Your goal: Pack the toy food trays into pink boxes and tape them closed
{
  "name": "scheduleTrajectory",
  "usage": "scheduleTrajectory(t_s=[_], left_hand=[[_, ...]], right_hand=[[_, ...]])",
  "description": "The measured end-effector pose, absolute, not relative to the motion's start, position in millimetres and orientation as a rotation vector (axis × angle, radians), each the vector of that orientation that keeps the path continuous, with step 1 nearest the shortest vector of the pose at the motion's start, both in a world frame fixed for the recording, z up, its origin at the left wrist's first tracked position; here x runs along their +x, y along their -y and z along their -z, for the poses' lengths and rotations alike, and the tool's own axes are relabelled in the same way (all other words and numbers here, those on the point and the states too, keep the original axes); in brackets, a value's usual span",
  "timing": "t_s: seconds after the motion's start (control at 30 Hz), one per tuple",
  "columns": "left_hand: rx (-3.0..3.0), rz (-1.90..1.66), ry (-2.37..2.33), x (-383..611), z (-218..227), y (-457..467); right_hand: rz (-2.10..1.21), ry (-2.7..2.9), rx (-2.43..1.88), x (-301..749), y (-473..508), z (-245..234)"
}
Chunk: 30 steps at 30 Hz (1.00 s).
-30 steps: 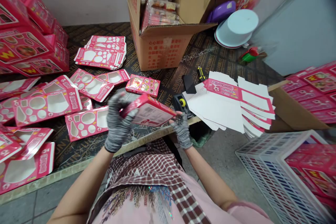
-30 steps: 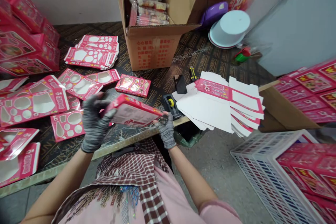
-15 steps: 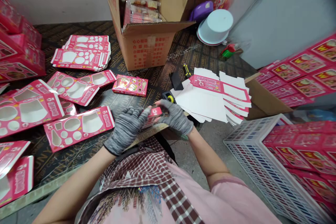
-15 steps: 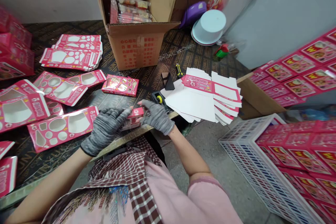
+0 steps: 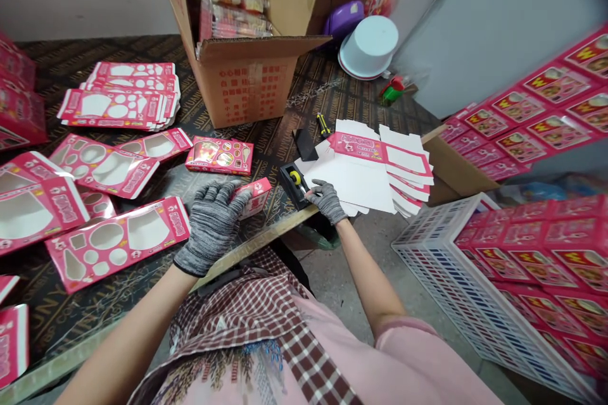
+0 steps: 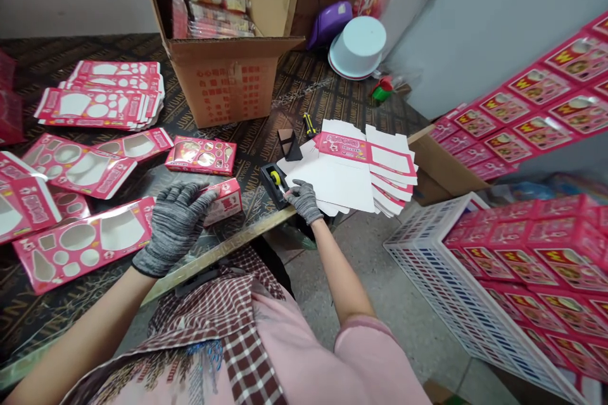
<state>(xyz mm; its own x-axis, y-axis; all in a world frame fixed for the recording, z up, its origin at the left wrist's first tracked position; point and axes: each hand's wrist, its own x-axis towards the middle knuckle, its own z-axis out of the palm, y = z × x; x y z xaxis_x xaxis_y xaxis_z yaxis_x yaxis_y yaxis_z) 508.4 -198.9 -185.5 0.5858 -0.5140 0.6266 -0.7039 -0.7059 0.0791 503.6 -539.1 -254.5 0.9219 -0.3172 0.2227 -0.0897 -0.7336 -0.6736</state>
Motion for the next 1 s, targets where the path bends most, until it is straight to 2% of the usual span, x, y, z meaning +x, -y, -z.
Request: scheduleTrajectory(t_s=[0.13, 0.4, 0.6, 0.67, 0.83, 1.0], left_hand=[[2.449, -0.804, 0.88, 508, 187, 201], [2.335, -0.859, 0.89, 515, 200, 202], [2.366, -0.95, 0.944, 510, 197, 202], [2.388, -0.921, 0.952, 507, 194, 201], [2.367, -0.946, 0.98, 503, 190, 200], [2.352, -0.875, 1.022, 502, 194, 194]], right_hand=[[0.628, -0.381, -2.118, 486, 536, 264], [0.632, -0.55, -2.017, 468, 523, 288], [0.715, -0.606, -1.916, 454, 497, 256], [0.568, -0.481, -1.789, 444, 474, 230], [-0.179, 0.036, -1.33, 443, 411, 165], [-0.414, 0.068, -1.154, 467, 390, 155]])
